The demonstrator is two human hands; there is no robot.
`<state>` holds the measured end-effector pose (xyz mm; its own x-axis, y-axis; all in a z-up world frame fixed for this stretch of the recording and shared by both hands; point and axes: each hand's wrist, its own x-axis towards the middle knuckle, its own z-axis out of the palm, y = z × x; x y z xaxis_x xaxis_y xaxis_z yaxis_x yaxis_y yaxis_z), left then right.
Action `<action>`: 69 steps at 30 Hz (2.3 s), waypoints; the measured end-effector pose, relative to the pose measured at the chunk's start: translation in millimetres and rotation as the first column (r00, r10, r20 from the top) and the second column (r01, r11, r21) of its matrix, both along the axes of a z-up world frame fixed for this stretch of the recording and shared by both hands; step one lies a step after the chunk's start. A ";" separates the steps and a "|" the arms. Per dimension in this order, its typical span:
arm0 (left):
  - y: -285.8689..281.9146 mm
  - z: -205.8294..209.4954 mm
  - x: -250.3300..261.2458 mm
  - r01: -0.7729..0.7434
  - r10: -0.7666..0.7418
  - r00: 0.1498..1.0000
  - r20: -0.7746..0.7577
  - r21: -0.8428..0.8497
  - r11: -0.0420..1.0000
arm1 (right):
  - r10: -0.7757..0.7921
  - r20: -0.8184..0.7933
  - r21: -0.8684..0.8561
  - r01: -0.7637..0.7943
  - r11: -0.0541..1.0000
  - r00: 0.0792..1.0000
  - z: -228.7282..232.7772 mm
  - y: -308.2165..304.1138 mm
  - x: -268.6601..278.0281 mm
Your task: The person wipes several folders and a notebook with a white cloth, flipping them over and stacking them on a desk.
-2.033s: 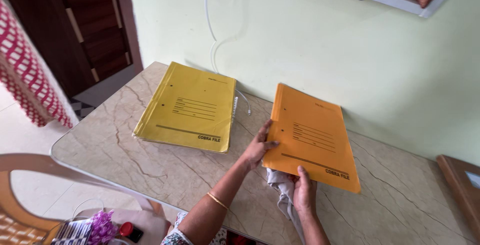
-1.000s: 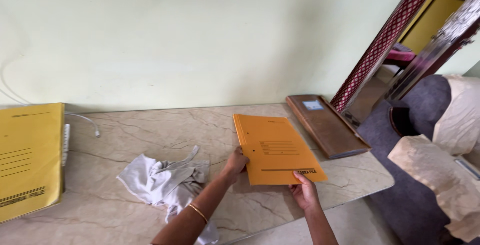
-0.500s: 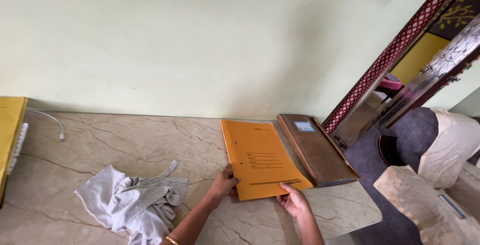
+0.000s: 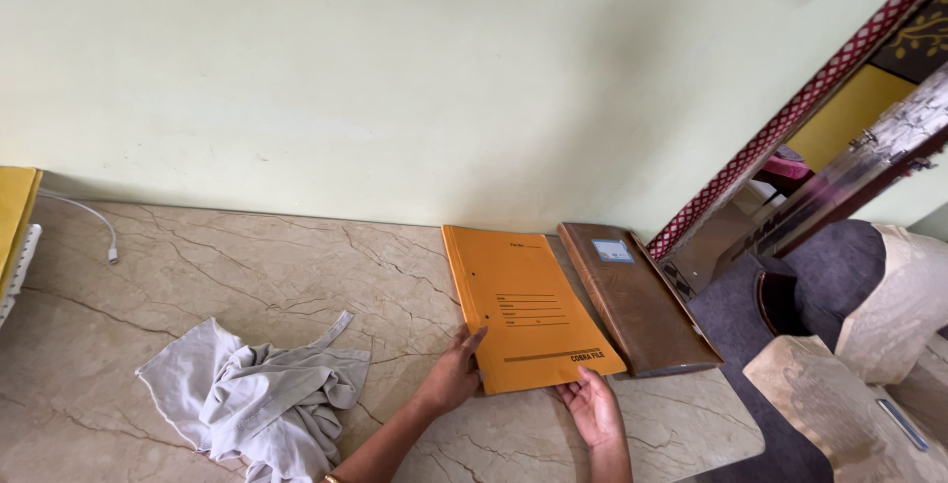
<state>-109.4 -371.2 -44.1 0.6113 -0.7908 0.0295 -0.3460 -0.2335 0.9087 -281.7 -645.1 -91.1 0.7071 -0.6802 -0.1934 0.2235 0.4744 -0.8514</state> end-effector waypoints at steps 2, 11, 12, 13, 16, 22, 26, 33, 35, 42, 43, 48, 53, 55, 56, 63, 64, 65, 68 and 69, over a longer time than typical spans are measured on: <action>-0.3 -1.7 0.2 -0.013 0.012 0.999 -0.033 -0.036 0.999 | 0.048 0.015 -0.058 -0.047 0.997 0.999 2.1 5.5 -2.1; -8.2 -3.7 5.5 -0.027 0.027 0.999 -0.043 -0.012 1.000 | 0.084 -0.109 -0.146 -0.100 0.984 0.990 17.9 18.4 -0.8; -9.9 -5.6 6.2 -0.035 0.034 0.998 -0.044 -0.010 0.999 | 0.101 -0.103 -0.151 -0.115 0.982 0.990 17.3 18.1 -1.0; -11.5 -7.9 6.6 -0.039 0.038 0.999 -0.035 -0.016 0.999 | 0.119 -0.097 -0.157 -0.133 0.979 0.988 16.5 17.6 -1.5; -14.1 -14.1 7.8 -0.058 0.057 0.998 -0.018 -0.053 0.997 | 0.123 -0.152 -0.160 -0.147 0.976 0.981 16.5 17.5 -1.9; -11.3 -4.4 10.4 -0.126 0.112 0.985 -0.132 -0.102 0.987 | 0.176 -0.226 -0.162 -0.216 0.963 0.958 25.4 23.6 -3.1; -4.1 7.2 9.1 -0.133 0.109 0.968 -0.224 -0.092 0.987 | 0.170 -0.320 -0.208 -0.244 0.947 0.932 27.0 27.4 -4.6; -1.7 11.9 8.1 -0.140 0.117 0.971 -0.208 -0.099 0.985 | 0.000 -0.484 -0.320 -0.177 0.931 0.875 5.1 20.0 -0.6; 0.6 14.6 6.6 -0.127 0.117 0.979 -0.169 -0.051 0.991 | -0.051 -0.518 -0.350 -0.157 0.923 0.854 4.7 21.3 0.5; -2.1 9.3 7.9 -0.125 0.122 0.987 -0.103 -0.030 0.992 | -0.142 -0.604 -0.436 -0.176 0.882 0.784 16.4 34.3 0.1; -3.2 7.1 8.4 -0.125 0.121 0.987 -0.101 -0.029 0.992 | -0.161 -0.614 -0.451 -0.177 0.875 0.773 16.8 35.6 -0.2; -7.1 -0.1 9.4 -0.124 0.121 0.987 -0.107 -0.023 0.992 | -0.214 -0.630 -0.497 -0.176 0.849 0.746 21.2 39.9 0.7; -8.7 -3.0 9.4 -0.128 0.125 0.989 -0.082 -0.033 0.991 | -0.262 -0.637 -0.543 -0.181 0.820 0.725 30.3 50.0 0.6; -8.1 -1.8 9.2 -0.126 0.123 0.989 -0.085 -0.028 0.992 | -0.275 -0.644 -0.554 -0.187 0.811 0.713 31.1 51.7 0.6; -7.9 -1.2 9.1 -0.125 0.123 0.989 -0.086 -0.026 0.992 | -0.272 -0.638 -0.555 -0.185 0.811 0.721 30.3 51.8 0.8; -12.7 -13.8 10.0 -0.136 0.135 0.991 -0.019 -0.088 0.987 | -0.314 -0.664 -0.584 -0.208 0.785 0.679 23.8 45.7 2.1; -13.4 -16.2 9.6 -0.125 0.124 0.992 -0.012 -0.071 0.990 | -0.329 -0.679 -0.590 -0.222 0.776 0.657 23.8 45.9 2.5; -14.6 -17.9 8.8 -0.115 0.115 0.993 -0.005 -0.053 0.992 | -0.333 -0.679 -0.593 -0.222 0.774 0.654 23.7 46.3 3.3; -15.6 -22.5 5.9 -0.059 0.061 0.996 0.068 -0.036 0.998 | -0.340 -0.682 -0.598 -0.225 0.769 0.648 24.6 46.2 3.7; -15.8 -24.5 4.4 -0.036 0.039 0.994 0.099 -0.035 0.999 | -0.340 -0.685 -0.597 -0.229 0.769 0.645 24.8 46.2 3.8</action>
